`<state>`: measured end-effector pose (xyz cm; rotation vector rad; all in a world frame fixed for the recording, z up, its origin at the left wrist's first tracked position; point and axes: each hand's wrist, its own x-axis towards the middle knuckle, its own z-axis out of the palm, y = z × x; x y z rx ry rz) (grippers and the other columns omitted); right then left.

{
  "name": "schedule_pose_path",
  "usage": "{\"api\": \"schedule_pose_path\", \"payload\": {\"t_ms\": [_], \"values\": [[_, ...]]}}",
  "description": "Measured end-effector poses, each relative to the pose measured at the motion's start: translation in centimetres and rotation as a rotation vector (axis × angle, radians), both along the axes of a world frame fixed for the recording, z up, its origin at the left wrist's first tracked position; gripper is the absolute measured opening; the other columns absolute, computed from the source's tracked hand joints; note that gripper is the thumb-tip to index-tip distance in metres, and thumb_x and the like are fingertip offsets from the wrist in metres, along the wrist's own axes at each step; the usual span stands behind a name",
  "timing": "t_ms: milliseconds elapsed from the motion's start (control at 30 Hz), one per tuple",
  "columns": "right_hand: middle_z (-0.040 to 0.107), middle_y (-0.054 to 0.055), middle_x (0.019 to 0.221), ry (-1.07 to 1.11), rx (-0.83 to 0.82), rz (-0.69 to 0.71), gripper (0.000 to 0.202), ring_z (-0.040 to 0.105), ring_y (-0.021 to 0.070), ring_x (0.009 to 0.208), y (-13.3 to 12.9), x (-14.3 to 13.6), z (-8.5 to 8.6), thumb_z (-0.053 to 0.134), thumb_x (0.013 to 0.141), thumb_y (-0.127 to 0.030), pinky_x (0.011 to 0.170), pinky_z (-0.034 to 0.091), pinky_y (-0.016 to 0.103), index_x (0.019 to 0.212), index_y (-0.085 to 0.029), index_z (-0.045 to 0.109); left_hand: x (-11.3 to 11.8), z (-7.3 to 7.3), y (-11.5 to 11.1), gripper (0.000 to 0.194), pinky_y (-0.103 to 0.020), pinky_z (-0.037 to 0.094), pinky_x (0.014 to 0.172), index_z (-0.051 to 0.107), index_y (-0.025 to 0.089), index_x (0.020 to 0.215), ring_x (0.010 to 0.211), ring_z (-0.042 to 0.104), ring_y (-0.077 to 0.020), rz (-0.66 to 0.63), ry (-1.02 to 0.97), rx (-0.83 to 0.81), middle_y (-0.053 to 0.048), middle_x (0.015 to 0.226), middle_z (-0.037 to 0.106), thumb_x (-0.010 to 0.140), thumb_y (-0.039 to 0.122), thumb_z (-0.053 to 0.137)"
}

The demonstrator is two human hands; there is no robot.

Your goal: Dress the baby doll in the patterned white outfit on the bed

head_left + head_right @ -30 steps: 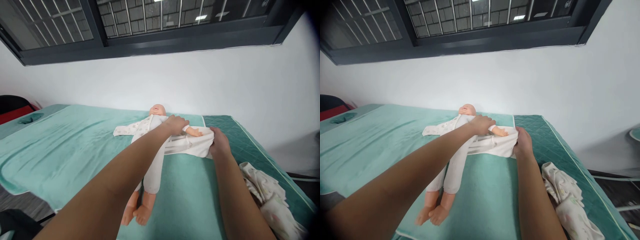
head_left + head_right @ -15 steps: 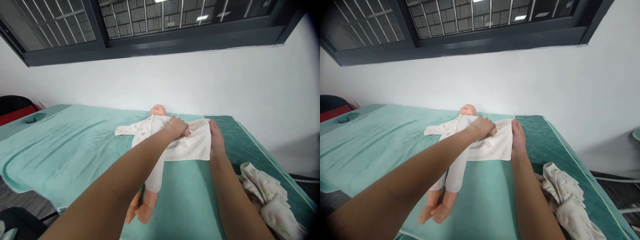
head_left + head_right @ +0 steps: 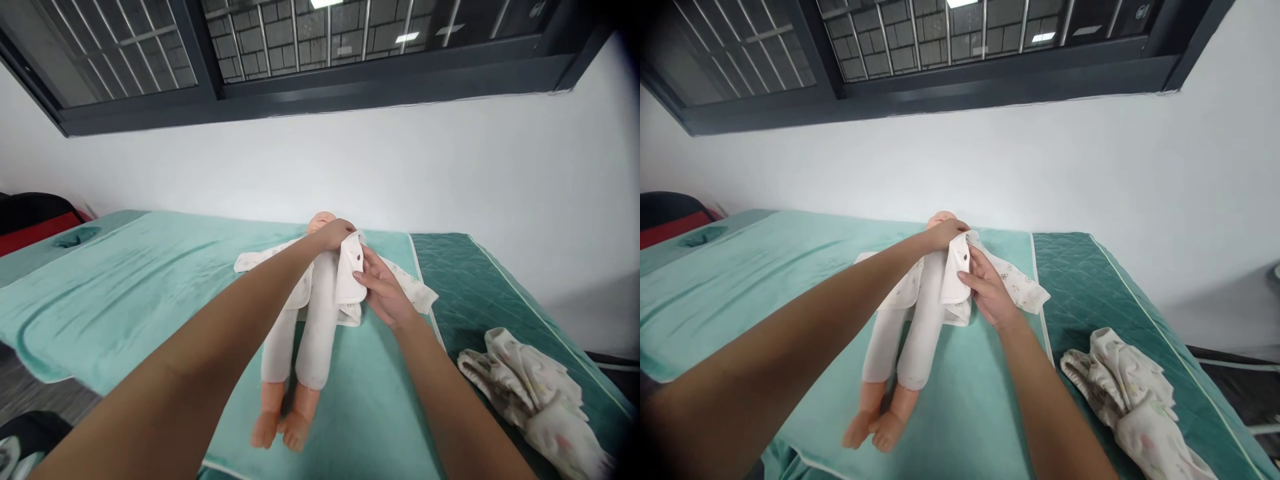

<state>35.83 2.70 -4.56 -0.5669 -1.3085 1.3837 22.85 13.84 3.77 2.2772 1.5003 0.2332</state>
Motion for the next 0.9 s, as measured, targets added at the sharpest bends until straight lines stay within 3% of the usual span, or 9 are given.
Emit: {"api": "schedule_pose_path", "payload": {"t_ms": [100, 200, 333, 467, 600, 667, 800, 900], "values": [[0.034, 0.001, 0.158, -0.003, 0.008, 0.013, 0.069, 0.035, 0.0234, 0.144, 0.0, -0.4, -0.2, 0.068, 0.081, -0.037, 0.115, 0.037, 0.042, 0.144, -0.031, 0.04, -1.1, 0.8, -0.3, 0.048, -0.025, 0.049, 0.089, 0.068, 0.027, 0.114, 0.106, 0.063, -0.0193, -0.02, -0.068, -0.036, 0.0, 0.122, 0.069, 0.09, 0.059, 0.042], [0.029, -0.001, 0.161, -0.007, -0.037, 0.014, 0.068, 0.031, 0.0231, 0.146, 0.1, -0.6, -0.7, 0.073, 0.078, -0.034, 0.112, 0.041, 0.04, 0.14, -0.033, 0.045, -1.6, 1.1, -0.1, 0.052, -0.026, 0.047, 0.092, 0.065, 0.032, 0.119, 0.113, 0.06, -0.0204, -0.073, -0.04, -0.077, 0.0, 0.13, 0.064, 0.08, 0.064, 0.053], [0.033, 0.0, 0.158, -0.066, -0.092, 0.046, 0.068, 0.048, 0.0257, 0.132, 0.0, -0.4, -1.0, 0.076, 0.076, -0.034, 0.096, 0.052, 0.038, 0.138, -0.035, 0.049, -1.2, 0.8, 0.1, 0.05, -0.024, 0.049, 0.081, 0.062, 0.033, 0.121, 0.102, 0.064, -0.0179, -0.124, 0.053, -0.103, 0.001, 0.121, 0.066, 0.072, 0.043, 0.067], [0.039, 0.003, 0.155, -0.059, -0.051, 0.132, 0.069, 0.058, 0.0218, 0.115, -0.2, 0.0, -0.7, 0.075, 0.077, -0.034, 0.093, 0.052, 0.036, 0.14, -0.033, 0.048, -0.7, 0.3, 0.0, 0.038, -0.025, 0.049, 0.078, 0.067, 0.027, 0.109, 0.094, 0.064, -0.0178, 0.009, 0.031, 0.132, -0.001, 0.104, 0.07, 0.072, 0.023, 0.06], [0.039, 0.004, 0.155, -0.062, -0.03, 0.199, 0.067, 0.063, 0.0183, 0.102, -0.5, 0.2, -0.3, 0.075, 0.079, -0.034, 0.09, 0.053, 0.036, 0.14, -0.035, 0.048, -1.1, -0.3, -0.1, 0.035, -0.027, 0.047, 0.087, 0.064, 0.026, 0.109, 0.108, 0.059, -0.0186, 0.155, 0.004, 0.235, -0.003, 0.119, 0.066, 0.076, 0.02, 0.054], [0.038, 0.004, 0.156, -0.064, -0.013, 0.251, 0.062, 0.063, 0.0199, 0.106, -0.7, 0.4, 0.1, 0.072, 0.081, -0.036, 0.092, 0.052, 0.037, 0.14, -0.035, 0.049, -1.5, -0.6, -0.1, 0.03, -0.029, 0.047, 0.089, 0.064, 0.025, 0.105, 0.109, 0.059, -0.0191, 0.223, 0.011, 0.245, -0.003, 0.123, 0.064, 0.078, 0.019, 0.053], [0.04, 0.006, 0.155, -0.05, 0.0, 0.306, 0.051, 0.059, 0.025, 0.12, -1.1, 0.6, 0.7, 0.068, 0.085, -0.039, 0.096, 0.05, 0.039, 0.134, -0.033, 0.056, -2.1, -1.0, -0.3, 0.02, -0.034, 0.047, 0.088, 0.063, 0.025, 0.1, 0.099, 0.063, -0.0203, 0.302, 0.034, 0.22, -0.004, 0.116, 0.068, 0.083, 0.025, 0.051], [0.044, 0.007, 0.153, -0.061, -0.001, 0.296, 0.048, 0.059, 0.0252, 0.12, -1.2, 0.6, 0.9, 0.066, 0.086, -0.041, 0.097, 0.05, 0.04, 0.132, -0.031, 0.058, -1.9, -0.9, -0.3, 0.024, -0.036, 0.046, 0.093, 0.06, 0.027, 0.105, 0.105, 0.061, -0.0207, 0.281, 0.041, 0.21, -0.002, 0.116, 0.068, 0.087, 0.04, 0.05]]}}
